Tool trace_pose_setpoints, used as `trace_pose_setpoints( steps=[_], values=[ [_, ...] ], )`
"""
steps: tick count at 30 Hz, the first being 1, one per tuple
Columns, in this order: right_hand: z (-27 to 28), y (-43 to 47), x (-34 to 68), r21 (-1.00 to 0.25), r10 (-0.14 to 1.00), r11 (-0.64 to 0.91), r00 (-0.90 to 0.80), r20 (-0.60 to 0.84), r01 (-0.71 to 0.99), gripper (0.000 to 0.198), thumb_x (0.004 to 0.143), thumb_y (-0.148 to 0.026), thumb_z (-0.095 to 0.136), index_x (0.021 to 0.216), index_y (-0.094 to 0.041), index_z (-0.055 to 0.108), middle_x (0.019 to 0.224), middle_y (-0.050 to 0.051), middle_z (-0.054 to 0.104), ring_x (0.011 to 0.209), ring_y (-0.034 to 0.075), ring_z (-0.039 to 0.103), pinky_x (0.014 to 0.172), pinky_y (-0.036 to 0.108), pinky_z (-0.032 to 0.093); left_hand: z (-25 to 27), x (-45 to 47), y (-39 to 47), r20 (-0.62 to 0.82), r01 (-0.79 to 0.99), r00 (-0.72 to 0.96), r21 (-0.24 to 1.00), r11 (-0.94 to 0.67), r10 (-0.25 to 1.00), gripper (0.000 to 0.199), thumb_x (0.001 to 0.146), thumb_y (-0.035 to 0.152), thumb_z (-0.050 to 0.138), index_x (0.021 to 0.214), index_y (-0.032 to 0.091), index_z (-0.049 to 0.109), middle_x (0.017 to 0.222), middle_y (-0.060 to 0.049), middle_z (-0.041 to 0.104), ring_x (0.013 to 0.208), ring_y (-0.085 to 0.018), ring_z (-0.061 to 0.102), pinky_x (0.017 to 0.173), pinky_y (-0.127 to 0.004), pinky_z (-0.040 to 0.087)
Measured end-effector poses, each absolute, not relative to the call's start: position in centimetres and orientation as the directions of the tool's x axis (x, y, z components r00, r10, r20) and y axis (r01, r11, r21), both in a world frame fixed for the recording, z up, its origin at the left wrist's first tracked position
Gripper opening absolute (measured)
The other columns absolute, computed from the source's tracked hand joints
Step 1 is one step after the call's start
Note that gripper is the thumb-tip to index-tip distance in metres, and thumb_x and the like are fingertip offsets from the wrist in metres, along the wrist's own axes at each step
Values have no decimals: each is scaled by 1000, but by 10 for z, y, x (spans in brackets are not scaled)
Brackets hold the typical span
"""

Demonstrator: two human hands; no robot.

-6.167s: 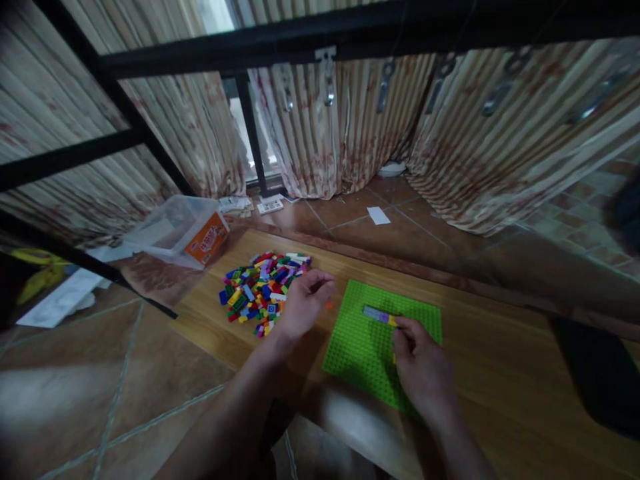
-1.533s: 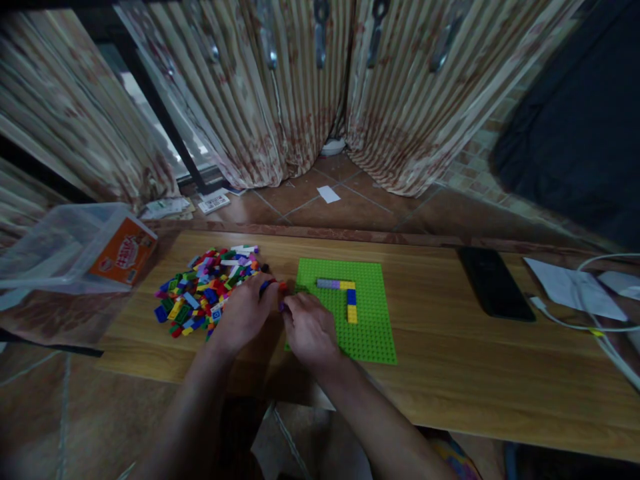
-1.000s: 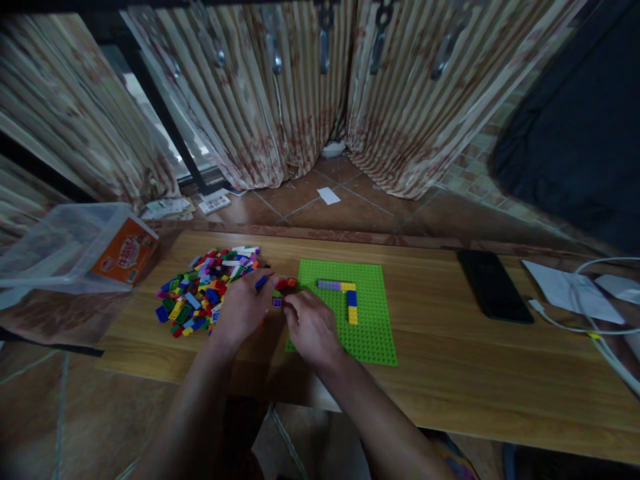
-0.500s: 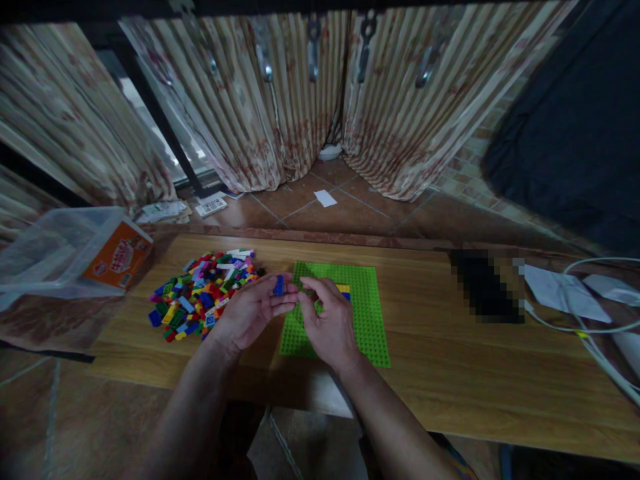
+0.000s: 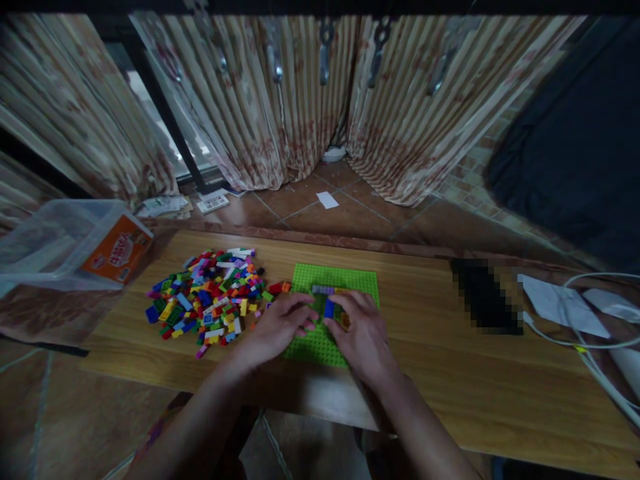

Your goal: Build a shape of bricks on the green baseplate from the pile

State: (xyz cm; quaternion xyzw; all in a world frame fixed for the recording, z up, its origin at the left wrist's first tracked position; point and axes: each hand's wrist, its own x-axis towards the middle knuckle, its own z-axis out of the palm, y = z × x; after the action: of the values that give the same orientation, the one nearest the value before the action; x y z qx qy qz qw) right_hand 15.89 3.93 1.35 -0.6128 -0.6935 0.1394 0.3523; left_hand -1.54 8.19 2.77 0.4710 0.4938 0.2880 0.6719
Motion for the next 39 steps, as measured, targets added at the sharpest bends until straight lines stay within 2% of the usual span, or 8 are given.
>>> trace_pose_setpoints(
  steps=[5, 13, 22, 30, 35, 39],
  values=[
    [8, 43, 177, -609, 925, 112, 142, 353, 785, 26, 80, -32, 68, 104, -25, 70, 111, 9, 63, 107, 29, 59, 93, 51, 49, 17, -21, 89, -264, 260, 253, 945, 198, 931, 25, 81, 22, 54, 102, 18, 67, 71, -2, 67, 63, -17, 64, 59, -25, 46],
    [2, 52, 153, -584, 936, 143, 83, 343, 799, 32, 77, -28, 69, 109, -28, 71, 130, 10, 56, 122, 33, 50, 101, 56, 44, 22, -20, 93, -154, 357, 223, 932, 66, 963, 23, 79, 20, 57, 95, 22, 73, 69, -3, 67, 73, -22, 65, 71, -28, 49],
    [-5, 62, 135, -554, 944, 131, 68, 323, 822, 32, 77, -30, 72, 109, -28, 73, 136, 10, 51, 126, 34, 45, 102, 57, 42, 28, -21, 96, -179, 422, 264, 905, 53, 948, 26, 82, 17, 54, 97, 22, 74, 69, -3, 67, 76, -22, 65, 77, -29, 47],
    [-3, 60, 140, -560, 949, 109, 81, 305, 822, 40, 75, -31, 74, 115, -27, 70, 137, 10, 52, 128, 34, 46, 104, 55, 42, 27, -20, 98, -168, 553, 291, 833, -22, 942, 32, 87, 20, 50, 109, 18, 72, 86, -8, 73, 81, -23, 67, 83, -32, 49],
    [0, 59, 156, -569, 939, 56, 150, 310, 820, 39, 76, -37, 72, 113, -24, 70, 135, 11, 55, 126, 34, 48, 104, 55, 42, 30, -19, 97, -209, 641, 337, 765, -62, 918, 36, 90, 21, 45, 118, 15, 68, 96, -9, 74, 86, -21, 68, 82, -31, 50],
    [0, 63, 174, -588, 926, 1, 221, 306, 809, 39, 78, -41, 69, 112, -21, 70, 130, 14, 58, 124, 34, 51, 104, 56, 42, 27, -17, 96, -203, 659, 336, 748, -76, 920, 37, 89, 23, 51, 122, 14, 65, 99, -9, 74, 88, -20, 69, 79, -29, 51]
  ],
)
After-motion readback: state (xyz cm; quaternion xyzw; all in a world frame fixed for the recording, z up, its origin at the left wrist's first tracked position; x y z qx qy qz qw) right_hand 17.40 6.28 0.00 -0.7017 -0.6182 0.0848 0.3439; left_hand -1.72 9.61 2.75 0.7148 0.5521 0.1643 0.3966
